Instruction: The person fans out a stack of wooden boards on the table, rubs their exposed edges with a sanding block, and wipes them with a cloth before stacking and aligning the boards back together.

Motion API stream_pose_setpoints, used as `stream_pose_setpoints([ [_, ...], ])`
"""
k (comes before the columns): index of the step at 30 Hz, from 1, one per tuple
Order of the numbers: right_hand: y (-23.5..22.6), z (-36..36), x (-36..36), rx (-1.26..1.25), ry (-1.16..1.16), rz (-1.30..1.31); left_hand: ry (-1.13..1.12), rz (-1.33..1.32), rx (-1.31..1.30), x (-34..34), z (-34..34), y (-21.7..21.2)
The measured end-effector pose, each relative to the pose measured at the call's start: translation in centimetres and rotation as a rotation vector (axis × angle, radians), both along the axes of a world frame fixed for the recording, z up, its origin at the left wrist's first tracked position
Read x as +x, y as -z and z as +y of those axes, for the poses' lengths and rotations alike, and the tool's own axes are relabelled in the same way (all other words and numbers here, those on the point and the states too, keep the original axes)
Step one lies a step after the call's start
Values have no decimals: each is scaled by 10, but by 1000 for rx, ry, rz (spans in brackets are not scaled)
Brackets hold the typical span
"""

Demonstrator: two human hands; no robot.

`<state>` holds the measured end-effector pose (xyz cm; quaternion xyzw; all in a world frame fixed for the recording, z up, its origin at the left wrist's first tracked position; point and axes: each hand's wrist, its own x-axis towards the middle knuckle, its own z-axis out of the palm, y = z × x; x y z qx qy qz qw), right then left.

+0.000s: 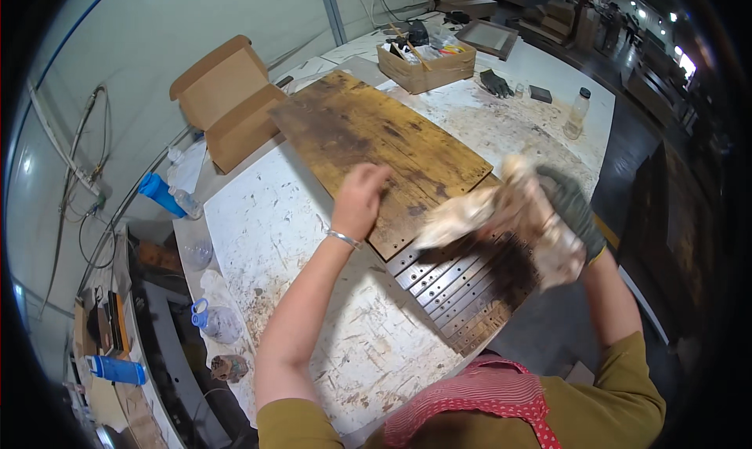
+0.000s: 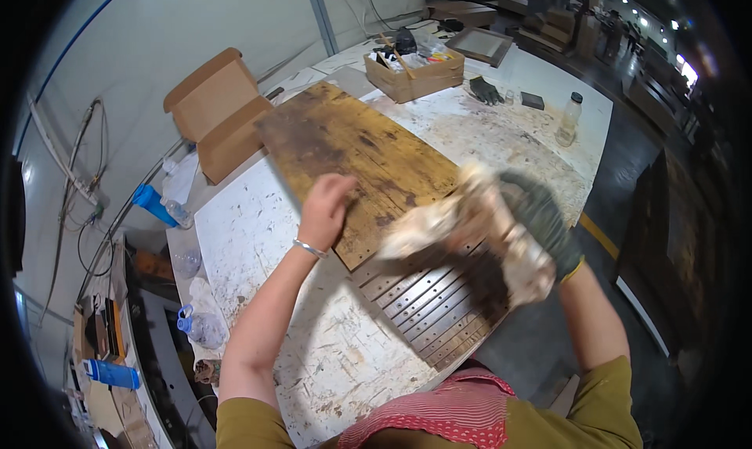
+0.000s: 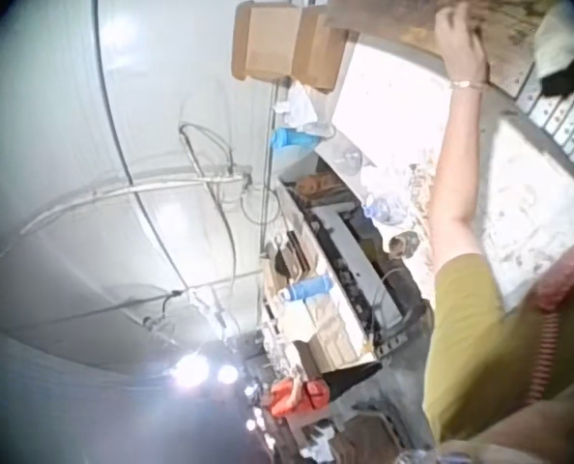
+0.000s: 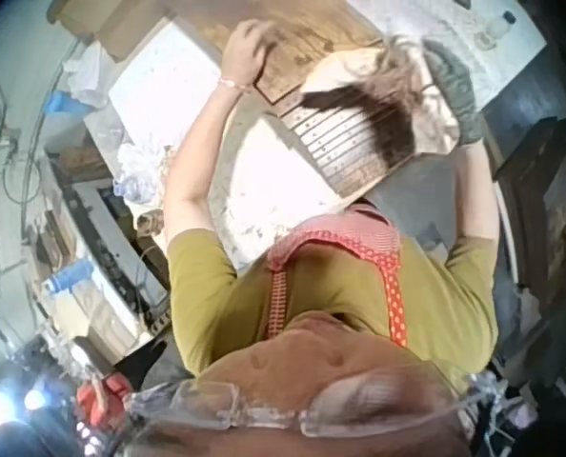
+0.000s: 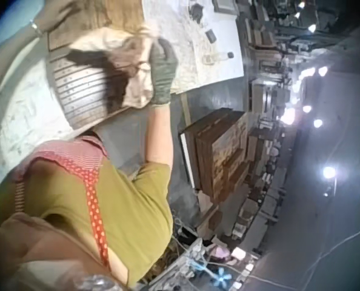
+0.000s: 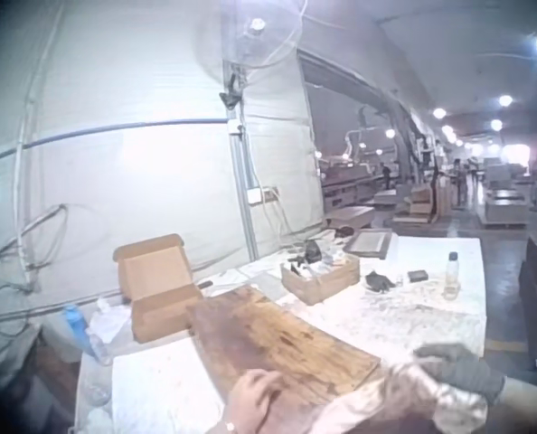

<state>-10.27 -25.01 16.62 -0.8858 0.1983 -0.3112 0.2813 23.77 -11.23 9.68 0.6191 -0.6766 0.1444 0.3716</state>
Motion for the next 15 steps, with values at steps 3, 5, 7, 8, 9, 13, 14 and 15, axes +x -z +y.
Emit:
stream_pose_setpoints([
  [3,-4,-40,-17,88,148,-154,-231,1337,-55,12,0,-21],
  [5,-3,-51,-7,149,172,-166,-216,1309,16,29,9,-11],
  [7,-4,-47,13,-8,295,-20,-177,1295,113,33,8,0],
  [8,4,-47,24,-47,326,28,-145,771,120,30,7,5],
  [9,16,-43,34,-91,360,78,-94,250,108,23,7,7],
  [13,104,-3,74,-476,202,294,-223,-136,471,4,-4,24],
  [14,90,31,91,-336,142,421,-229,-128,545,3,-1,16],
  [15,79,71,102,-362,13,264,-218,-125,550,7,2,19],
])
